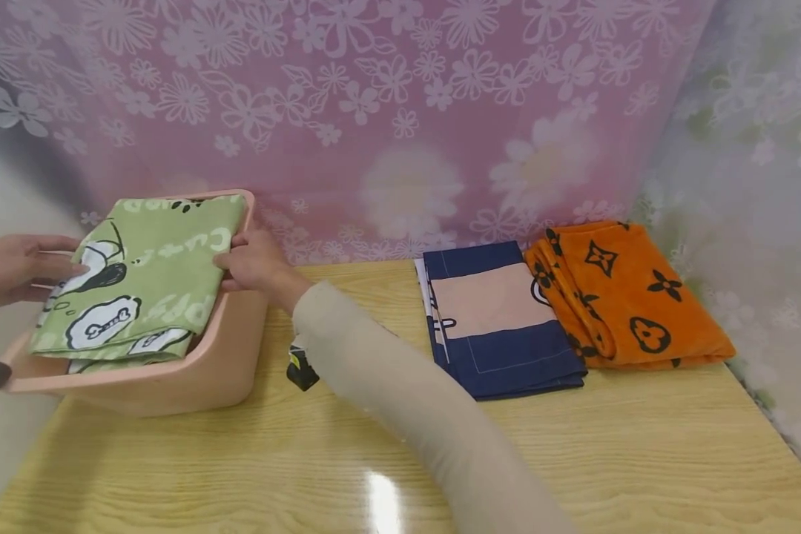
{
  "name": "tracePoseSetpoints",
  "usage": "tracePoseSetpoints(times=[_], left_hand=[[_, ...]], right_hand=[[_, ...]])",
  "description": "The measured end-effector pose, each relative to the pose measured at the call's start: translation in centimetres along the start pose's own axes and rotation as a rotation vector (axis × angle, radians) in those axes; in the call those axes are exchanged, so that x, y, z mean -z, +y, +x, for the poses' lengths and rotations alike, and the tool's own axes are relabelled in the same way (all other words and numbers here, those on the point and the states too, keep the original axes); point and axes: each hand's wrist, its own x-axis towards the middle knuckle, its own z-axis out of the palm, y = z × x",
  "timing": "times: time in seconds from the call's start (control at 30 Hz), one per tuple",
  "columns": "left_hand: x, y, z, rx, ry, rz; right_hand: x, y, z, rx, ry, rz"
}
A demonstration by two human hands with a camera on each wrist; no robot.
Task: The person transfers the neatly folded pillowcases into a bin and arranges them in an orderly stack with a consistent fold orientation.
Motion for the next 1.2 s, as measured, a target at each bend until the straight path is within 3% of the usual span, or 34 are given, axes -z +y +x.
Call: tracePoseSetpoints(times=[0.4, 0.73, 1.2], left_hand=[[-0.5, -0.2, -0.3, 0.023, -0.015, -0.048], [-0.6, 0.3, -0.2, 0.034, -0.011, 0.002], [-0.5, 0.3, -0.1, 0.034, -0.019, -0.048]], right_hand=[[-0.7, -0.4, -0.3, 0.013, 0.04, -0.216], [-0.7, -0.6, -0.2, 0.008, 0.039, -0.229], [-0.7, -1.1, -0.4, 0.007, 0.038, -0.252]])
